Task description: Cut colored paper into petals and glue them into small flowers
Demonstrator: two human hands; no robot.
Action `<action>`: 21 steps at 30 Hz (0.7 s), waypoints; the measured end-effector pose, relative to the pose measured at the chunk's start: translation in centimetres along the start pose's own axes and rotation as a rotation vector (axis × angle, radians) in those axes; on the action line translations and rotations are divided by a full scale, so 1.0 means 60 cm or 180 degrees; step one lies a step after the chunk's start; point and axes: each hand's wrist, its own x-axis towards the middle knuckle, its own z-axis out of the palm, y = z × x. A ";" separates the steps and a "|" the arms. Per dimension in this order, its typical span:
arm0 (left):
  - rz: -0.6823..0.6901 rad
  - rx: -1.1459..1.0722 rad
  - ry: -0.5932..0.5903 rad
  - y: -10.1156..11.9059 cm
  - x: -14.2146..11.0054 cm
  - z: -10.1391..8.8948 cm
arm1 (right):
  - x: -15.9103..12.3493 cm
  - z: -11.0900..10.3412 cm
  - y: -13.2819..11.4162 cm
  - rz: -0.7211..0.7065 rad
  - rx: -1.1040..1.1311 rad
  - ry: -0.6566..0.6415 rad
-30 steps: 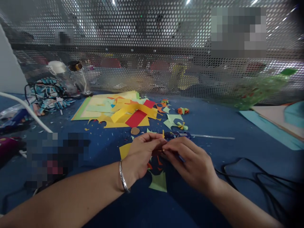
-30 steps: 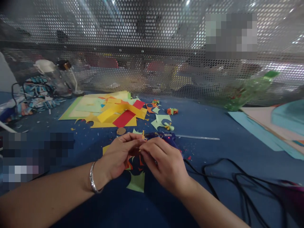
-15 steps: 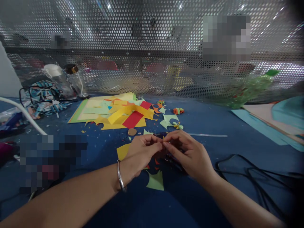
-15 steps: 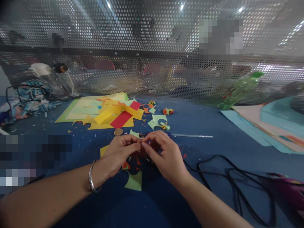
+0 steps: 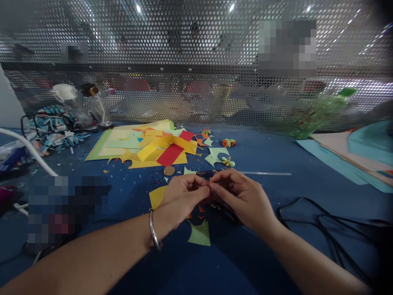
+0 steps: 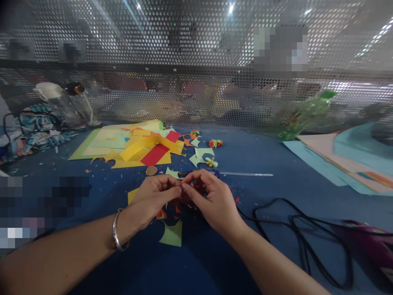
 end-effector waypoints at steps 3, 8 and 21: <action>0.0056 0.0216 0.0029 0.000 0.002 -0.003 | -0.001 -0.001 0.000 0.0015 0.0022 -0.0008; 0.0155 0.0450 0.0027 -0.002 0.005 -0.008 | 0.000 -0.002 -0.003 0.0006 0.0125 -0.0001; 0.0123 0.0527 -0.0028 0.001 0.003 -0.007 | 0.000 -0.001 -0.002 0.0059 0.0238 -0.0047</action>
